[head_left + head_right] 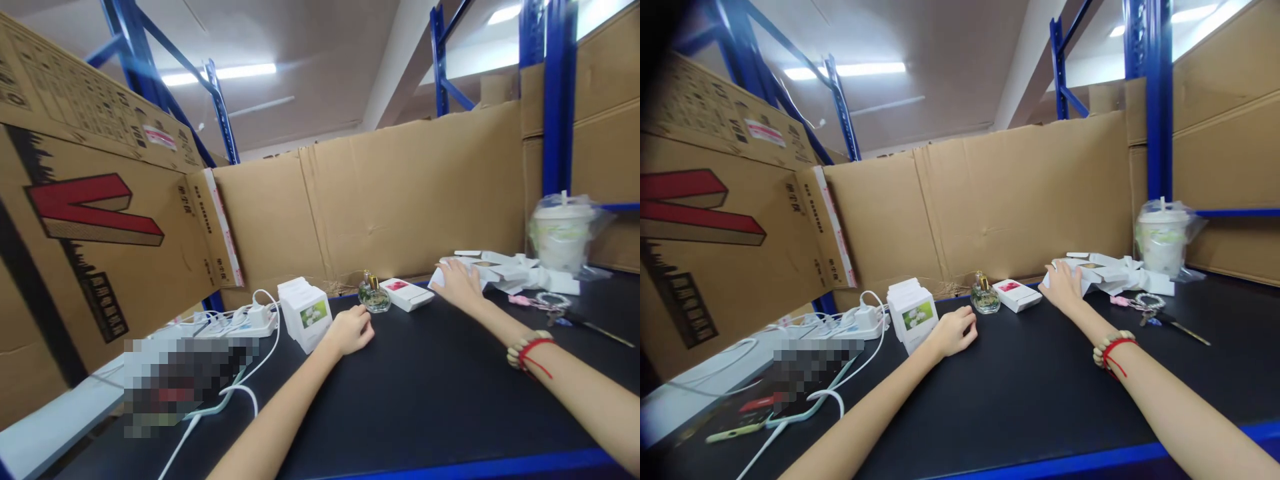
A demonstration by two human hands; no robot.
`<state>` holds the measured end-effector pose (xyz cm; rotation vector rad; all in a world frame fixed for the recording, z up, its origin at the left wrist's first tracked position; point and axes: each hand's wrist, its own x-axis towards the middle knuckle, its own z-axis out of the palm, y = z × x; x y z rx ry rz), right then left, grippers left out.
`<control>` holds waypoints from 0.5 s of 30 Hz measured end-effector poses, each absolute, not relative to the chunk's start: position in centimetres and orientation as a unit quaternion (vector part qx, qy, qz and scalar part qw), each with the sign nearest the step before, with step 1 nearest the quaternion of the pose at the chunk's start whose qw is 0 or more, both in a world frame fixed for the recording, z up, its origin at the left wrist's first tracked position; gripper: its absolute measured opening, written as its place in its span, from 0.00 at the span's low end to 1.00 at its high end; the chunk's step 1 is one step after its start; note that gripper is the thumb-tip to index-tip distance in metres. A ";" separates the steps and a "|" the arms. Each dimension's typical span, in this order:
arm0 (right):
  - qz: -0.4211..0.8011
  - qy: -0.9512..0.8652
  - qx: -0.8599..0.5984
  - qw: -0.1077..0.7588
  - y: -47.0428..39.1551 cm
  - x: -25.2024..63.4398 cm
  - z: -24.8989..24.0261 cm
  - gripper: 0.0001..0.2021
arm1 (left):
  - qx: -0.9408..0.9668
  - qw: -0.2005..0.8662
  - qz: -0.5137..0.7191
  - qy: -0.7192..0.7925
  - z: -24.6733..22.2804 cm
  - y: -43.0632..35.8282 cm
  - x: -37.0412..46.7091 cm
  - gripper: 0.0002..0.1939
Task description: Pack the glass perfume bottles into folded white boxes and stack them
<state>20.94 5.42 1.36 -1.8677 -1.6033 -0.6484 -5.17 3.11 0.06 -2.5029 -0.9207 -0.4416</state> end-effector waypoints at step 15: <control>-0.129 -0.585 -0.773 0.208 4.5 21.6 0.7 0.38 | -0.888 0.160 -0.127 -0.411 0.6 0.3 -5.9 0.11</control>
